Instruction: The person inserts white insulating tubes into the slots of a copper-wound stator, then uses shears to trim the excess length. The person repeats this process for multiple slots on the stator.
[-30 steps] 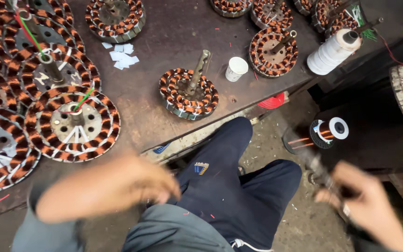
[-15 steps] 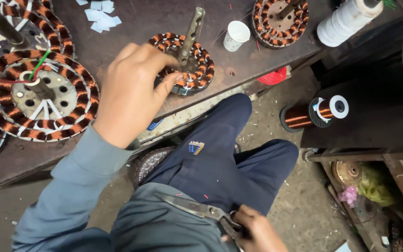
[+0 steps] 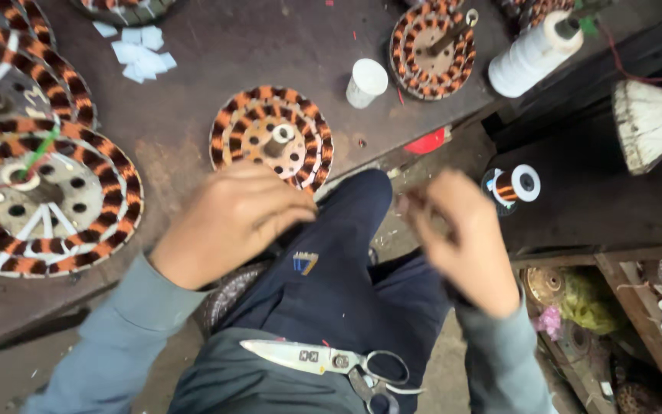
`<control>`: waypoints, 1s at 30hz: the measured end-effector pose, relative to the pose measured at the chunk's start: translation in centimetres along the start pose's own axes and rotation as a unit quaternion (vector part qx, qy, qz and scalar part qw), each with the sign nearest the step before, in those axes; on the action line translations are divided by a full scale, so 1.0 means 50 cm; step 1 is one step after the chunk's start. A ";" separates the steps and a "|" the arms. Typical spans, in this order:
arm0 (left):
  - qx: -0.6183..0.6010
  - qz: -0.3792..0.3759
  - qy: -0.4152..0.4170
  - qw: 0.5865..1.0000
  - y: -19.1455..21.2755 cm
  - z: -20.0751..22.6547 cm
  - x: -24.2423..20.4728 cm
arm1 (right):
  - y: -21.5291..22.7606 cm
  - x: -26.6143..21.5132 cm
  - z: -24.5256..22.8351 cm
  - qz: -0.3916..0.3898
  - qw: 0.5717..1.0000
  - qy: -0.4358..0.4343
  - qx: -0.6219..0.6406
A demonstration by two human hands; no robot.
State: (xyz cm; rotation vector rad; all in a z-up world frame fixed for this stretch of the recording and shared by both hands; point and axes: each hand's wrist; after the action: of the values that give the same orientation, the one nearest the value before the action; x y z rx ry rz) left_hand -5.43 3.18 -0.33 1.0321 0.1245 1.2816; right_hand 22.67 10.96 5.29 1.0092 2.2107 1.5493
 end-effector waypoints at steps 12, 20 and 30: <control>-0.184 0.059 0.028 0.981 -0.042 -0.020 -0.031 | 0.003 0.353 0.121 -0.072 0.988 0.028 -0.136; -0.223 0.058 0.024 0.973 -0.054 -0.035 -0.029 | -0.043 0.400 0.167 -0.108 0.981 0.010 -0.160; -0.230 0.046 -0.023 0.972 -0.061 -0.050 -0.035 | -0.062 0.353 0.149 0.028 0.999 0.020 0.012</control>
State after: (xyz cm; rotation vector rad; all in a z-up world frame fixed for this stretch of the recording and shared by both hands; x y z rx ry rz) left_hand -5.29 3.37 -4.63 0.6722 -0.2499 1.2895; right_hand 12.85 27.50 2.57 1.0650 2.2519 1.5829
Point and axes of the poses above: each hand's wrist, its own x-axis towards the middle knuckle, its own y-axis out of the back of the hand, z = x × y, and after that the axes turned 13 degrees about -z, right-handed
